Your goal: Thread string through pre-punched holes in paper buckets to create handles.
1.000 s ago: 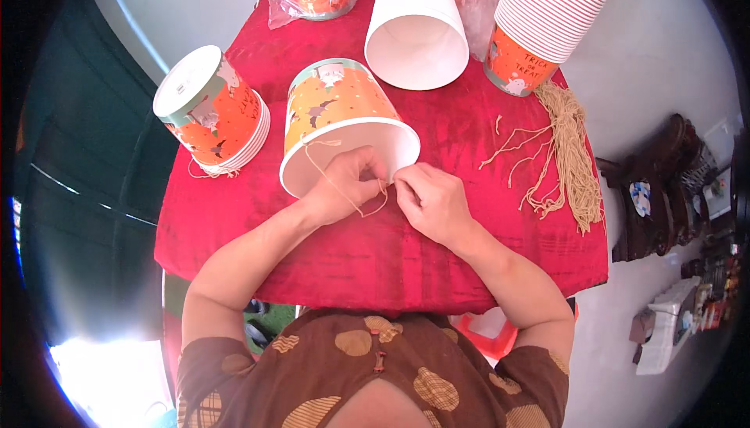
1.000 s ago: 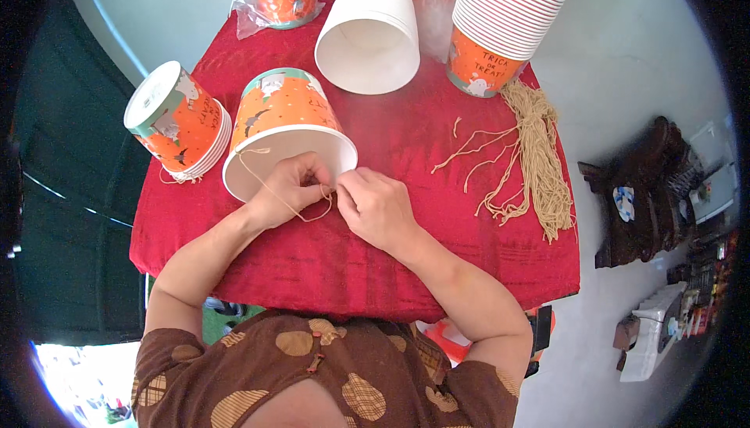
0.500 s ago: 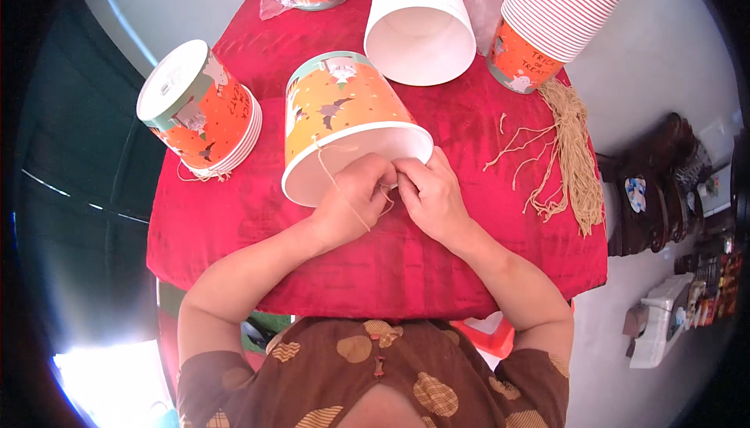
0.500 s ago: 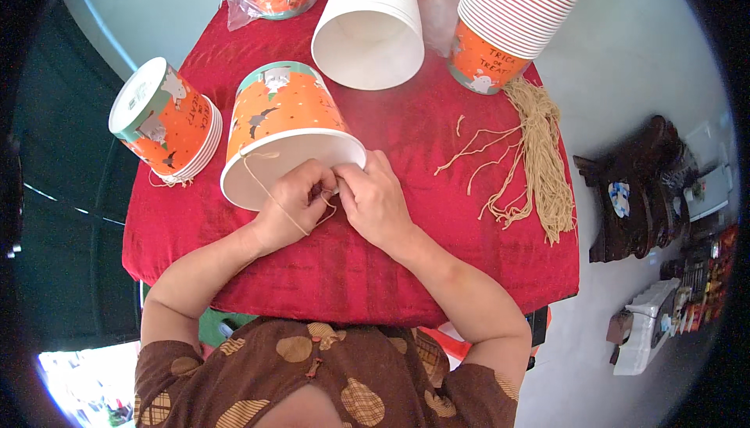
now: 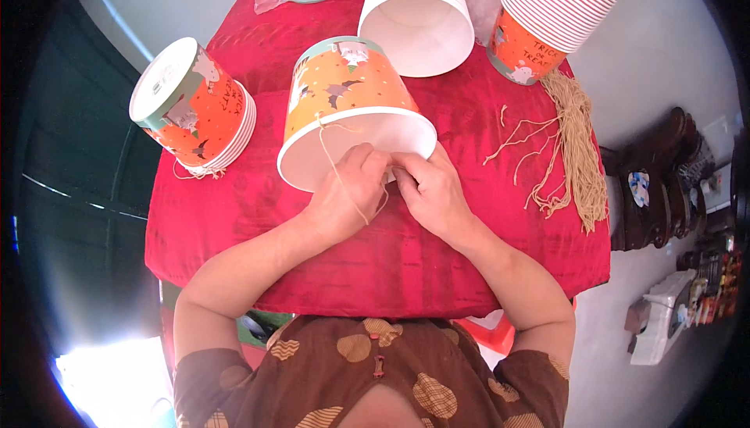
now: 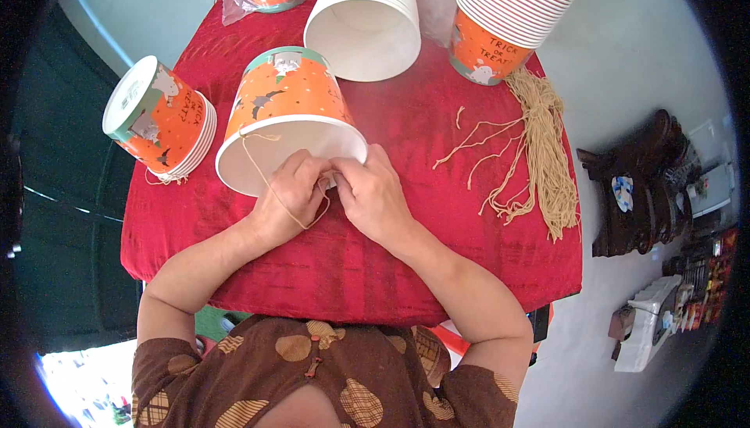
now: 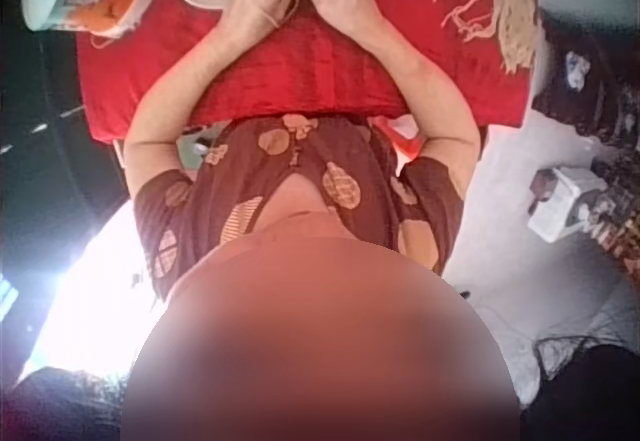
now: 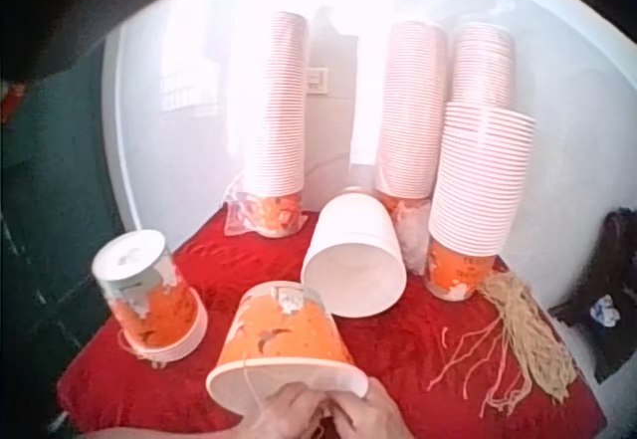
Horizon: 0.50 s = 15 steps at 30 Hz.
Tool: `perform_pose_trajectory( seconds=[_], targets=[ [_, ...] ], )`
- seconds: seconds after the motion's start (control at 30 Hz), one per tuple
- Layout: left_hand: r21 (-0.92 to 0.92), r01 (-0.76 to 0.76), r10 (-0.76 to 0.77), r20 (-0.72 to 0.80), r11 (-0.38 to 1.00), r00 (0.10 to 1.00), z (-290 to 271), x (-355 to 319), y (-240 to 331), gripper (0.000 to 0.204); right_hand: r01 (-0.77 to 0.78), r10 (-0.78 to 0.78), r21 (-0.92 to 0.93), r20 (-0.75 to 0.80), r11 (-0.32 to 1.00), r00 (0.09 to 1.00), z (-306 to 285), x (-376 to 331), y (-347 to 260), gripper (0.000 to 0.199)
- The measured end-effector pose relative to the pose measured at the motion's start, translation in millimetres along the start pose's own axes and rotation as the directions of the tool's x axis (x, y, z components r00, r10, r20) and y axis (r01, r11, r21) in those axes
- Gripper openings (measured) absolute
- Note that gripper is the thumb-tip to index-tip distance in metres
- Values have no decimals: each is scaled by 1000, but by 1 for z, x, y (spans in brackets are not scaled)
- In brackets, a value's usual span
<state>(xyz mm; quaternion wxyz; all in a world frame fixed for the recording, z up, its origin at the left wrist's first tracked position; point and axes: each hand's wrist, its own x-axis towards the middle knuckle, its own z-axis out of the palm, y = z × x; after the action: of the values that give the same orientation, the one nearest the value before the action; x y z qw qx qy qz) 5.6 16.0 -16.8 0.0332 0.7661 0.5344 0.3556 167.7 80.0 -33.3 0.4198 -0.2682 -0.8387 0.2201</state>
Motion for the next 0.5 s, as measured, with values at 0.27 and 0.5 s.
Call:
perform_pose_trajectory(
  seconds=[0.27,0.5],
  targets=[
    [127,30,-31,6,991,1000,0,-2,-3,18,4,-4,-2,-2,1000,1000,2,-2,3,21],
    [34,13,-13,-9,999,1000,-5,-2,-3,16,33,-33,92,-3,995,999,-2,-1,2,19]
  ],
)
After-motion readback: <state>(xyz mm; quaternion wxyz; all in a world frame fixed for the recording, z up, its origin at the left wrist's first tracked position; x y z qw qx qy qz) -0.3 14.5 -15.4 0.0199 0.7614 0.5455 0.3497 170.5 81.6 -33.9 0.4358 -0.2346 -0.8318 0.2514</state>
